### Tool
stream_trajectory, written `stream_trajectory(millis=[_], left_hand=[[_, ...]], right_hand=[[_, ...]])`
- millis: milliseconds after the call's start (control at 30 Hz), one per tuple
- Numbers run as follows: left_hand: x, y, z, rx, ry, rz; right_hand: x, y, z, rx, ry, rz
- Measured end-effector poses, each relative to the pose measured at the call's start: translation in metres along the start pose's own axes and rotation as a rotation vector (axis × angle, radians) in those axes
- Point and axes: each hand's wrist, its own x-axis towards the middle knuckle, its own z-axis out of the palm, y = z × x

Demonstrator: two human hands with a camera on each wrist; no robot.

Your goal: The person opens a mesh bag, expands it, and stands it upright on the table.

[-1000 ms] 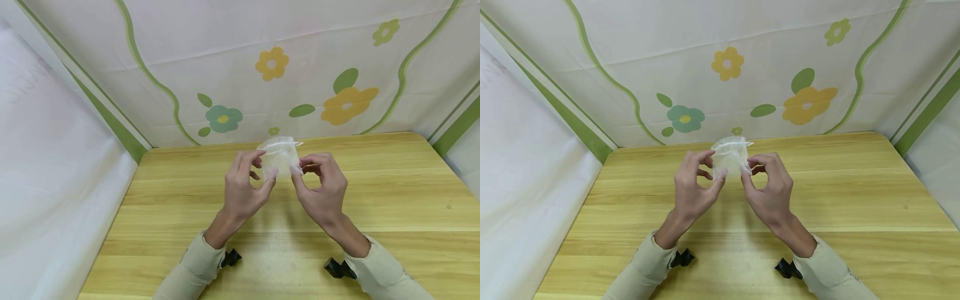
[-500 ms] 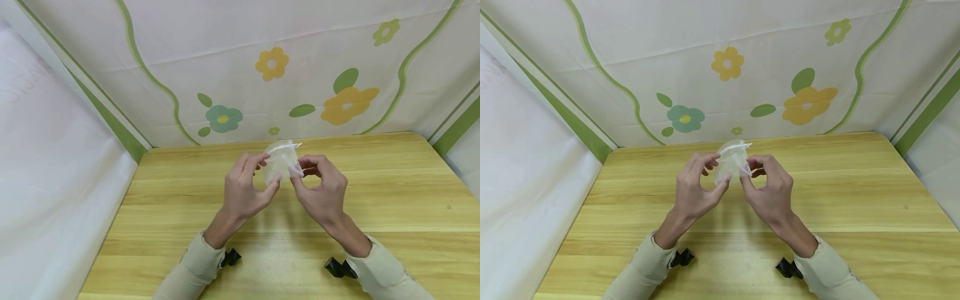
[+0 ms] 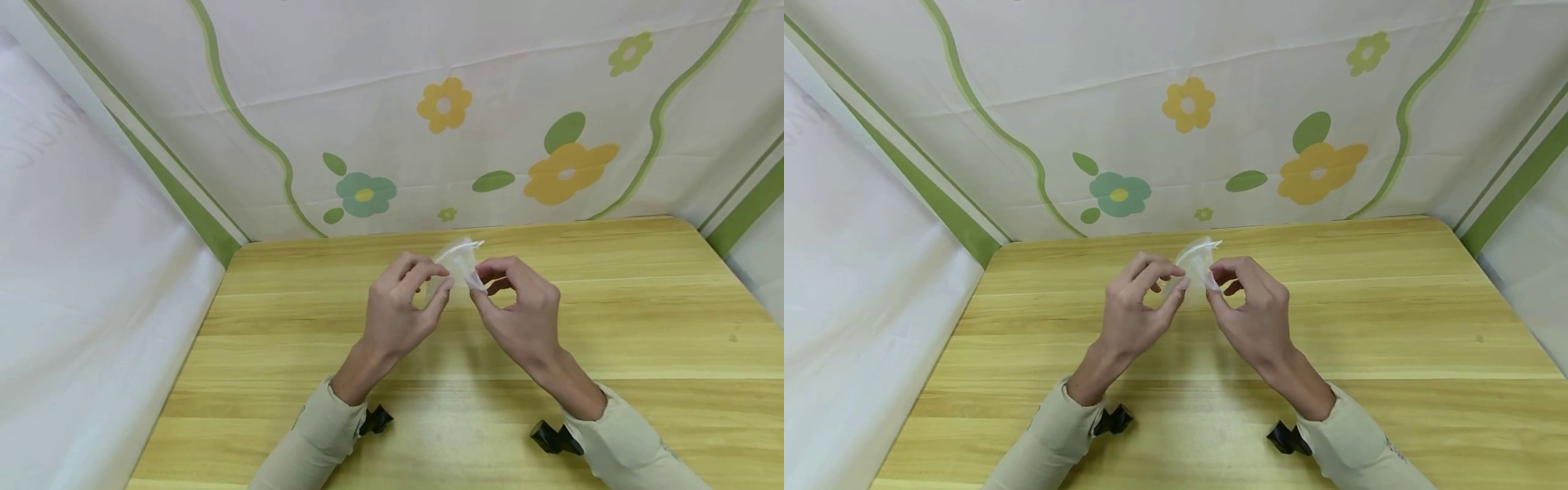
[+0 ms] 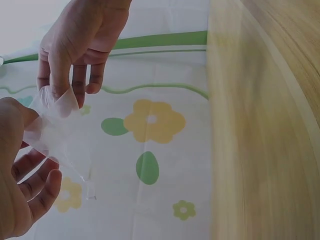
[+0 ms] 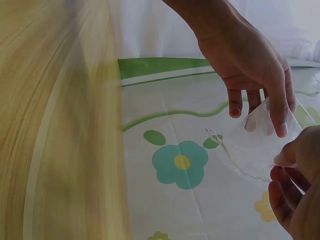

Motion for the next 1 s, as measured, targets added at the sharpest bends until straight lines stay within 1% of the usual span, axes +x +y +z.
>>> stream_trajectory(millis=[133, 200, 267, 333, 433, 500, 700, 867, 1000], left_hand=[[0.0006, -0.0004, 0.0002, 0.009, 0.014, 0.008], [0.0007, -0.0006, 0.0004, 0.013, 0.014, 0.008], [0.0006, -0.0011, 0.0004, 0.018, 0.007, 0.004], [0.0003, -0.0015, 0.0, 0.02, -0.004, -0.003], [0.0004, -0.0019, -0.0012, 0.009, -0.016, -0.011], [0.0006, -0.0021, -0.0018, -0.004, -0.018, -0.015], [0.001, -0.0016, -0.0018, -0.013, -0.018, -0.028], [0.0005, -0.0022, -0.001, -0.005, -0.037, -0.022], [0.001, -0.0035, -0.0026, -0.009, -0.052, -0.034]], right_hand=[[0.0, 0.0018, -0.0014, -0.041, -0.05, -0.021], [-0.0001, 0.0024, -0.002, -0.067, -0.082, -0.025], [-0.0001, 0.0024, -0.0024, -0.091, -0.096, -0.023], [0.0002, 0.0022, -0.0029, -0.108, -0.092, -0.006], [0.0014, 0.0015, -0.0045, -0.135, -0.064, 0.027], [0.0021, 0.0011, -0.006, -0.142, -0.067, 0.047], [0.001, -0.0011, -0.0063, -0.135, -0.152, 0.054], [-0.0005, -0.0023, -0.0054, -0.154, -0.221, 0.063], [0.0004, -0.0007, -0.0069, -0.195, -0.22, 0.046]])
